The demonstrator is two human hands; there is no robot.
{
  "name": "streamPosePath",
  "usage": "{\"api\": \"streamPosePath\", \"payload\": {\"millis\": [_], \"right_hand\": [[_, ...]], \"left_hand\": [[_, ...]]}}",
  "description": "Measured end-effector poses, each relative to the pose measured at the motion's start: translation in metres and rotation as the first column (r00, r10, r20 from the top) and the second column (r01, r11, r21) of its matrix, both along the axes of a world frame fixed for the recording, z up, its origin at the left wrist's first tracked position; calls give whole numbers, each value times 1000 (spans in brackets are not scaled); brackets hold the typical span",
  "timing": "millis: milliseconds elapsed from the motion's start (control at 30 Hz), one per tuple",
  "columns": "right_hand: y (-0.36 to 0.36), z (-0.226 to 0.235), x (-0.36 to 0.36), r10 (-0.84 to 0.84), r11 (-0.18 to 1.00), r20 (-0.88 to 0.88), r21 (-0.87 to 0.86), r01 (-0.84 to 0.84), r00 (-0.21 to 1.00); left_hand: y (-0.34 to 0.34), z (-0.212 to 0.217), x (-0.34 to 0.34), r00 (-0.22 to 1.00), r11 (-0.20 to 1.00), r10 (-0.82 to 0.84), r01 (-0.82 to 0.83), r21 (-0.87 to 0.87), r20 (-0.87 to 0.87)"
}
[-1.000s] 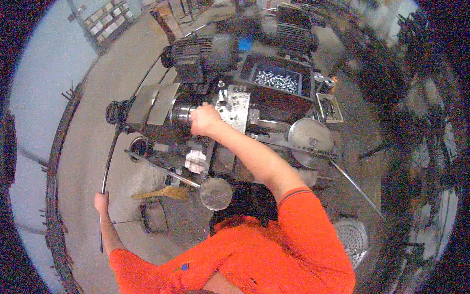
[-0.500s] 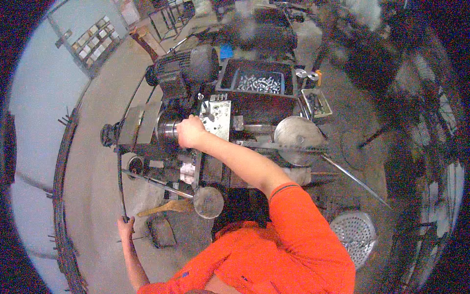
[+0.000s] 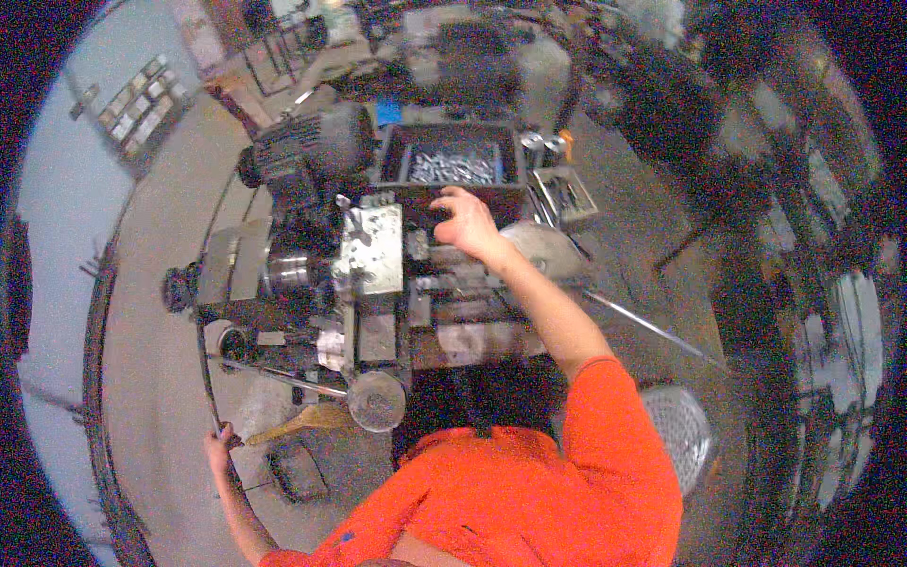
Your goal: The person operates a metal forming machine, repeatedly inserting small metal pieces into the machine and using a long metal rod to manipulate the mechanism. The person then removes the processed pieces and places them into a perforated metal basket.
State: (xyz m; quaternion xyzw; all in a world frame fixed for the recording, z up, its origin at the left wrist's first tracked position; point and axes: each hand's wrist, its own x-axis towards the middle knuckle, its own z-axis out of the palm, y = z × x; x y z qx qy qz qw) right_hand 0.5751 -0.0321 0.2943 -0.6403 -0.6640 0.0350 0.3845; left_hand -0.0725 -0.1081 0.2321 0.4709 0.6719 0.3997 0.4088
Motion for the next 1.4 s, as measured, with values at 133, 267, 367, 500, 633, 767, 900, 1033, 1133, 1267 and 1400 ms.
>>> {"api": "streamPosePath", "payload": {"millis": [133, 267, 367, 500, 633, 767, 900, 1033, 1133, 1267, 1400], "right_hand": [[-112, -25, 40, 9, 991, -208, -128, -37, 978], [-255, -46, 88, -428, 866, -162, -355, 352, 889], [-377, -63, 102, -696, 586, 140, -456, 670, 704], [-517, -163, 82, -659, 155, 541, -582, 798, 523], [-526, -171, 53, -735, 88, 479, -635, 768, 480], [-509, -179, 41, -567, 14, 540, -749, 663, 622], [-500, -173, 28, -554, -4, 526, -777, 629, 645], [-526, -210, 50, -528, 408, 464, -595, 692, 711], [-462, -142, 53, -508, 660, 121, -581, 476, 853], [-336, -64, 14, -237, 938, -316, -322, 131, 919], [-228, -1, -63, 314, 946, -328, 32, -322, 891]], "left_hand": [[7, 0, 11, 999, 999, 27, -26, 33, -37], [-5, -58, -104, 986, 986, -43, 68, -154, 162], [5, -54, -76, 982, 967, 109, -69, -247, 151], [55, -45, -37, 994, 964, 10, 19, -264, 109], [35, -48, -41, 993, 965, 30, 1, -261, 113], [30, -51, -56, 992, 968, 46, -16, -249, 117], [32, -40, -69, 995, 975, 12, 10, -220, 102], [15, -28, -49, 902, 972, -224, 180, -151, -370], [0, 57, 46, 144, 958, -248, 181, -221, -958], [1, 109, 162, 844, 913, -342, 403, 67, -413], [-7, 108, 286, 800, 785, -584, 600, 153, -139]]}}
